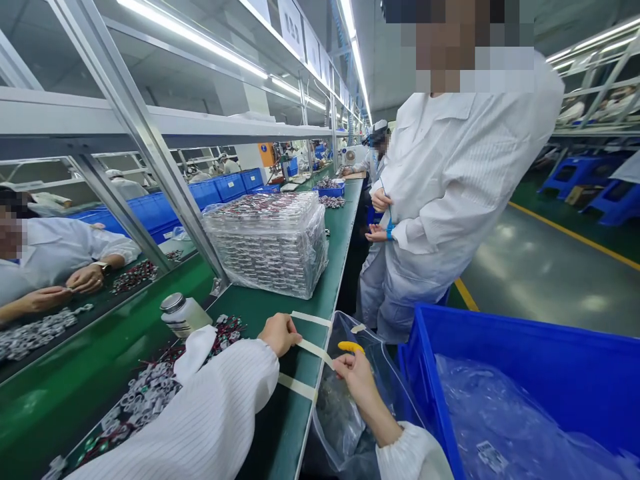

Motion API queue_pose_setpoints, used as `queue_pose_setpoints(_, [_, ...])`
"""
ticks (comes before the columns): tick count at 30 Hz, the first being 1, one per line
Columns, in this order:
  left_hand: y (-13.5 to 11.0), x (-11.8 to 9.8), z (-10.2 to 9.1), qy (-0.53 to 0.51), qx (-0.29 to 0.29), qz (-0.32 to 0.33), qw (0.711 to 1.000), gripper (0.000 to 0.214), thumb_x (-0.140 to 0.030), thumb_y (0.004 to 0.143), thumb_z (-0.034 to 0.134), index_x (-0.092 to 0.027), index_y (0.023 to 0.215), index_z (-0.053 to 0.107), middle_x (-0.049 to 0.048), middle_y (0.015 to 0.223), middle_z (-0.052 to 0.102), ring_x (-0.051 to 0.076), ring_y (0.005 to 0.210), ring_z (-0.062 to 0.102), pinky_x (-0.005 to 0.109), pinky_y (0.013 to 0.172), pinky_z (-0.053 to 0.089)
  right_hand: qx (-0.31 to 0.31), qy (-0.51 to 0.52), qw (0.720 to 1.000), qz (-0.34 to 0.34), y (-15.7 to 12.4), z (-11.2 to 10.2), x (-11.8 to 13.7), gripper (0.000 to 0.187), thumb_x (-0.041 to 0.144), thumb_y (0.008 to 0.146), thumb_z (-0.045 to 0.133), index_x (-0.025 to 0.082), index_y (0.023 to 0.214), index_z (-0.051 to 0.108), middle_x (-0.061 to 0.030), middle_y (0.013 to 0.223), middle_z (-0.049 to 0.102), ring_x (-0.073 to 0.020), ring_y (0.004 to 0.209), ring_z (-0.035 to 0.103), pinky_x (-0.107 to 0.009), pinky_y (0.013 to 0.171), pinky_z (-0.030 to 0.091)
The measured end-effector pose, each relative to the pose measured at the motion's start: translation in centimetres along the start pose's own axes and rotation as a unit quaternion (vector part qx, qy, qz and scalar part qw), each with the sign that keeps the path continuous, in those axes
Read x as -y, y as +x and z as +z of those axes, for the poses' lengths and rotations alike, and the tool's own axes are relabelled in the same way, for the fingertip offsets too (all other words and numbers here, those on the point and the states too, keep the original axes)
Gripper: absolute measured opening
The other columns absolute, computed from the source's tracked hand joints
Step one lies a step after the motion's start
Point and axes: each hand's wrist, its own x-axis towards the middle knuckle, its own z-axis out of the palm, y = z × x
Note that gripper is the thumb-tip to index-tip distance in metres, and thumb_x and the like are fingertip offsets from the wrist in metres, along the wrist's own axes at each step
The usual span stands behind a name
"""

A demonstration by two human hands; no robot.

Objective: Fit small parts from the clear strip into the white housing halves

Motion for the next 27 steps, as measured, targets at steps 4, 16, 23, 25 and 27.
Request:
queue_pose_setpoints(4, [0.4, 0.3, 0.8, 0.020, 0.004, -0.012, 1.000, 0.015, -0.028, 0.080, 0.056, -0.013, 0.082, 0.058, 0.0009, 0.079, 0.061, 0.014, 0.079, 0.059, 0.033, 0.073, 0.049, -0.007, 0.012, 1.000, -0.002, 0.2, 0.6, -0.8, 0.015, 0.022, 0.082, 0.055, 0.012, 0.071, 0.052, 0.0071, 0.057, 0.050, -0.0052, 0.047, 0.048, -0.020, 0.048, 0.042])
queue_pose_setpoints(16, [0.7, 1.1, 0.7, 0.093, -0.019, -0.041, 0.995, 0.025, -0.034, 0.079, 0.058, -0.012, 0.092, 0.056, 0.0046, 0.094, 0.059, 0.017, 0.086, 0.057, 0.036, 0.076, 0.048, -0.056, 0.024, 0.994, -0.090, -2.6, 5.4, 0.2, 0.026, 0.038, 0.074, 0.049, 0.018, 0.091, 0.051, -0.0050, 0.073, 0.065, -0.0192, 0.060, 0.062, -0.030, 0.051, 0.047])
queue_pose_setpoints(23, [-0.4, 0.7, -0.7, 0.100, -0.028, -0.086, 0.991, 0.022, -0.028, 0.081, 0.055, -0.013, 0.097, 0.055, 0.0050, 0.098, 0.058, 0.015, 0.083, 0.058, 0.033, 0.071, 0.051, -0.039, -0.211, 0.947, -0.237, -2.3, 1.4, 3.9, 0.021, 0.024, 0.076, 0.034, 0.017, 0.082, 0.053, -0.0096, 0.078, 0.063, -0.0203, 0.068, 0.062, -0.035, 0.063, 0.050])
queue_pose_setpoints(25, [-2.3, -0.4, -2.5, 0.111, -0.065, -0.075, 0.989, 0.023, -0.026, 0.082, 0.054, -0.014, 0.102, 0.053, 0.0063, 0.106, 0.055, 0.018, 0.092, 0.056, 0.036, 0.077, 0.049, 0.046, -0.291, 0.902, -0.317, -2.6, 1.4, 5.7, 0.030, 0.016, 0.076, 0.030, 0.018, 0.091, 0.056, -0.0088, 0.093, 0.064, -0.0182, 0.085, 0.061, -0.034, 0.078, 0.048])
queue_pose_setpoints(27, [-5.6, -1.2, -5.4, 0.118, -0.095, -0.057, 0.987, 0.024, -0.025, 0.082, 0.053, -0.015, 0.103, 0.052, 0.0067, 0.107, 0.054, 0.019, 0.094, 0.054, 0.039, 0.079, 0.046, 0.151, -0.368, 0.832, -0.388, -2.9, 2.0, 7.1, 0.037, 0.008, 0.071, 0.032, 0.020, 0.095, 0.059, -0.0061, 0.099, 0.065, -0.0161, 0.094, 0.059, -0.031, 0.086, 0.045])
